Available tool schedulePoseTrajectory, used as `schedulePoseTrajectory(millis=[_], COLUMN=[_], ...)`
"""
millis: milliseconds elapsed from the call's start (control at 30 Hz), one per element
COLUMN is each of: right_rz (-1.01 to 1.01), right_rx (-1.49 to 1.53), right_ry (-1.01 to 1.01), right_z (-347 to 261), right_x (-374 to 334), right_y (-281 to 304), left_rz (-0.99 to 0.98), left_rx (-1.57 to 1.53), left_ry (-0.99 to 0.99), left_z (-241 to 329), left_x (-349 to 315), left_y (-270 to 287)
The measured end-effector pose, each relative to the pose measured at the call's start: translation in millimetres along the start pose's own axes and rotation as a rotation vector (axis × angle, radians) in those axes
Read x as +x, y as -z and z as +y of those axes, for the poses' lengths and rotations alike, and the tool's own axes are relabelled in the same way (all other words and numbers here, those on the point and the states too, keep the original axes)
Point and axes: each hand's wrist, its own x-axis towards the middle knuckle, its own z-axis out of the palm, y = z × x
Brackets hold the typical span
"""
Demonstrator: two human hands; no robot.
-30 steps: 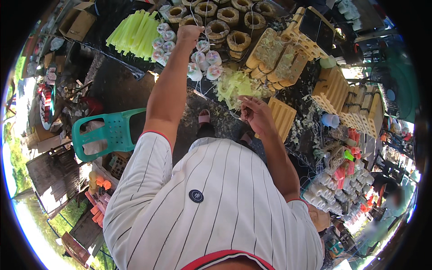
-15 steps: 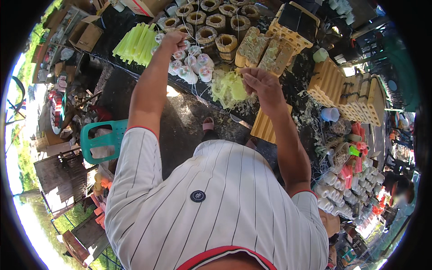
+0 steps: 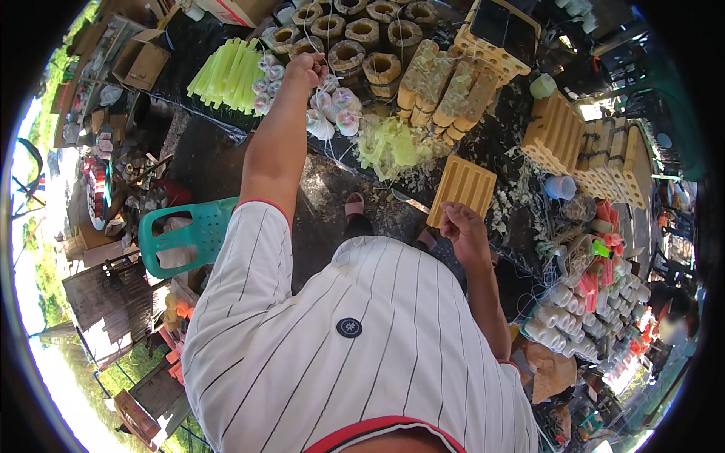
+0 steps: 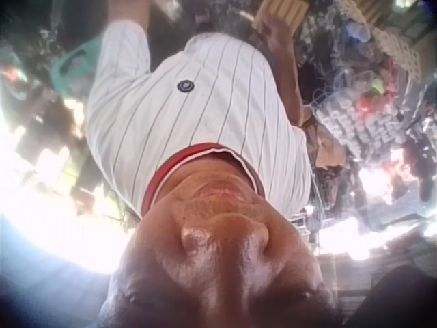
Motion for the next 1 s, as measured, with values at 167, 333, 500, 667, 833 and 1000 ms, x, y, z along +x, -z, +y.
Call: schedulePoseTrajectory(millis=[167, 333, 500, 667, 833, 1000], right_rz=[0.067, -0.076, -0.113, -0.31, -0.854, -0.865], right_rx=[-0.102, -0.298, -0.629, -0.252, -0.029, -0.178], right_ry=[0.094, 0.311, 0.848, 0.846, 0.626, 0.769], right_z=[-17.4, -69.0, -155.8, -236.2, -249.1, -248.9], right_x=[-1.1, 31.1, 46.3, -10.0, 3.5, 20.8], right_y=[2.9, -38.1, -127.7, -236.2, -186.5, -111.3], left_rz=[-0.221, -0.521, -0.198, -0.275, -0.92, -0.947], left_rx=[0.4, 0.913, 1.434, 1.408, 1.224, 1.29], left_ry=[-0.456, -0.779, -1.09, -1.109, -0.825, -0.829], left_z=[39.8, 159.1, 151.0, 154.3, 188.7, 173.8], left_x=[-89.2, -266.7, -476.0, -516.0, -487.3, -483.9], left_y=[-35.3, -51.4, -129.5, -142.5, -152.4, -165.5])
